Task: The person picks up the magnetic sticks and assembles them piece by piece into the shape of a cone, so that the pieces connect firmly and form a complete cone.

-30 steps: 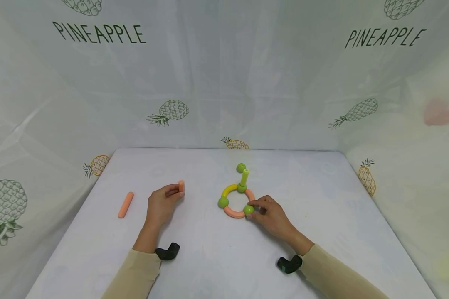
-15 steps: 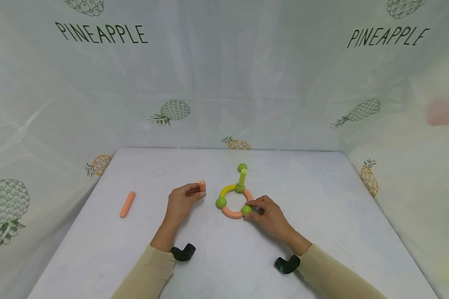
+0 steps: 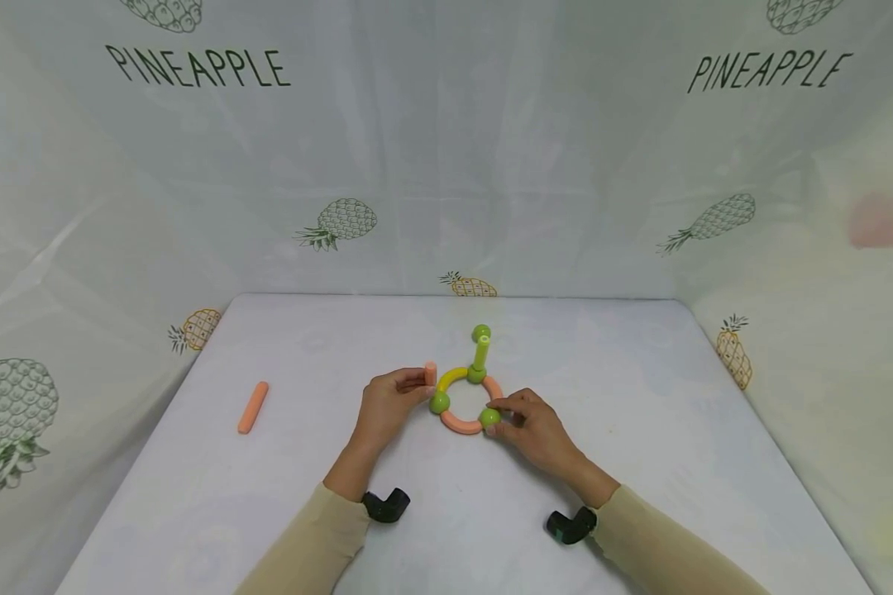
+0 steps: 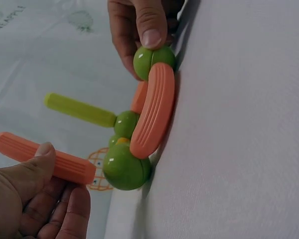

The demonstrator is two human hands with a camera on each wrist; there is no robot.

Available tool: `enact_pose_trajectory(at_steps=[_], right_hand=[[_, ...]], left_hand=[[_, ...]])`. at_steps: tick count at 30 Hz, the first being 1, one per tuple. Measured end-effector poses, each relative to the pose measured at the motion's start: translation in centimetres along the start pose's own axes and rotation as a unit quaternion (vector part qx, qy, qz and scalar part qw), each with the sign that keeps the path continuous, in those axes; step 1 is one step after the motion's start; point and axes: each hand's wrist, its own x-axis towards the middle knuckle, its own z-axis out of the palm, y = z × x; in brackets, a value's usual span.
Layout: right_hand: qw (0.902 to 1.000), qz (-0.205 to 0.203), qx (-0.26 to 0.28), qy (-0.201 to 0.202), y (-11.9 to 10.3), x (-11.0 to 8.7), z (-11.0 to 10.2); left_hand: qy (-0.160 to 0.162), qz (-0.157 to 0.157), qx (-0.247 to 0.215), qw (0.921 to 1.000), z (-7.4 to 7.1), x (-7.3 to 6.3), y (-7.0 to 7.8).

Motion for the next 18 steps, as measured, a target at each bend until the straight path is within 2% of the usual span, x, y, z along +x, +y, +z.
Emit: enact_pose_trajectory(at_steps=[9,18], right_hand=[[1.0,-0.005,-0.004,-0.001,0.0,0.0,0.0],[1.0,-0.005,-0.006,-0.001,0.1,0.1,0.0]], left_hand=[[-0.007,-0.006,-0.001,1.0,0.9,0.0,-0.2],[-0.011,0.002,0.053,0.9985,1.5,-0.3,-0.9]])
